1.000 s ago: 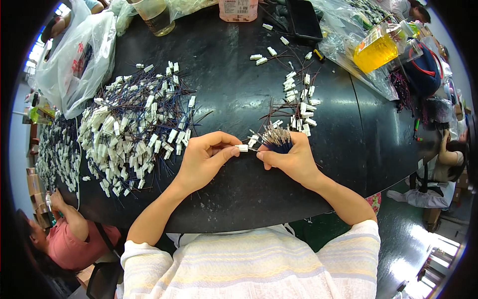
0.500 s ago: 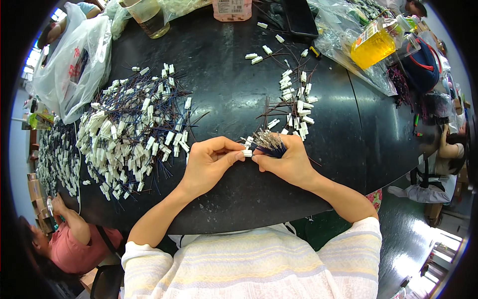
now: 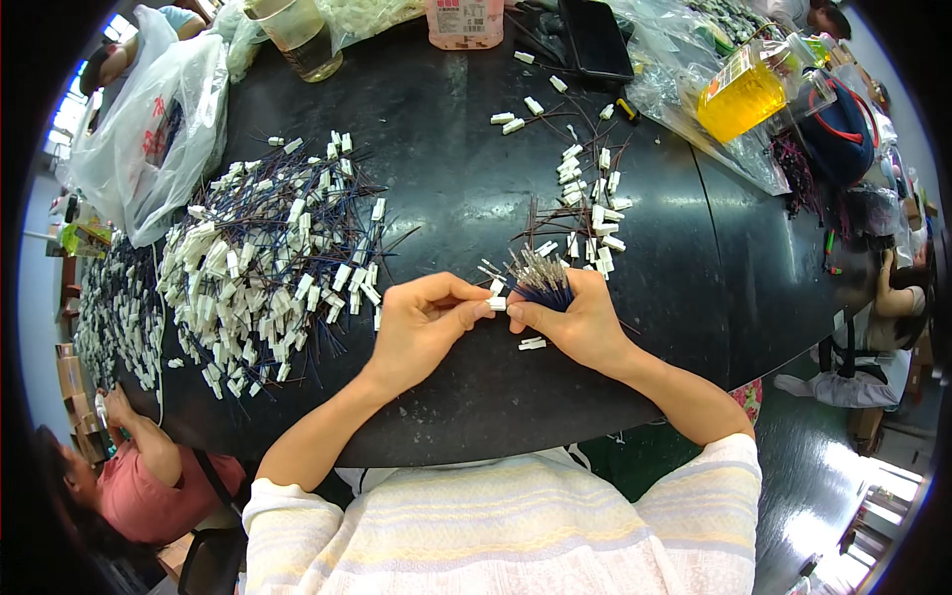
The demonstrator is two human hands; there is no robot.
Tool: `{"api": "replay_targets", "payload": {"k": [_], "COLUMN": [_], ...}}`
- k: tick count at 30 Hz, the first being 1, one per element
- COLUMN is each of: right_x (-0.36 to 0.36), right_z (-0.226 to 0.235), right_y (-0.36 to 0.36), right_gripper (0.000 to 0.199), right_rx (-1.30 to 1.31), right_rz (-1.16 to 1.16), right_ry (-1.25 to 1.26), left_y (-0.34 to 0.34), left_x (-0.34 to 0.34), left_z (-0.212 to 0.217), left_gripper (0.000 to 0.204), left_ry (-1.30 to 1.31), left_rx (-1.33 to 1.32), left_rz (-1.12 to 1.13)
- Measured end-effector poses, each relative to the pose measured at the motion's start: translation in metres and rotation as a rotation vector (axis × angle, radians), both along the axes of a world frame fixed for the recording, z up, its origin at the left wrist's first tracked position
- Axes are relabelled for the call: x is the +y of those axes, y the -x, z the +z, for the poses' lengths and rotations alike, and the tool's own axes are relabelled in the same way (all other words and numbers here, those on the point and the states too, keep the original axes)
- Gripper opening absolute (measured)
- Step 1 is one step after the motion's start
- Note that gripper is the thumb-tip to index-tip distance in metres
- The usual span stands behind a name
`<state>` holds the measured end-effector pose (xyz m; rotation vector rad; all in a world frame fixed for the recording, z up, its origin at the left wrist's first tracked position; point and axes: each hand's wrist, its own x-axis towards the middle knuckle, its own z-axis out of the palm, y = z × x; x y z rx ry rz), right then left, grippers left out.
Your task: The person assembles wire harness components by hand, joining electrical wires to wire harness connectors.
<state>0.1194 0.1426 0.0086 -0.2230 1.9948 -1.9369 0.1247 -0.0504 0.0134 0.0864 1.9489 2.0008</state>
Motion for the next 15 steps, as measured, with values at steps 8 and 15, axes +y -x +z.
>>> {"api": "replay_targets", "payload": {"k": [8, 15], "right_x": [0.015, 0.009], "right_z": [0.010, 0.005], "right_y": [0.012, 0.008], "right_gripper": [0.016, 0.010], "right_rx": [-0.122, -0.109], "right_rz": [-0.162, -0.124], "right_ry": [0.230, 0.133], "left_y": [0.031, 0.020], "left_x": [-0.080, -0.003], "left_z": [0.067, 0.031], "left_gripper": [0.010, 0.019], "left_ry": [0.714, 0.799], "left_rx": [0.522, 0.949], "left_rz": [0.589, 0.009]}}
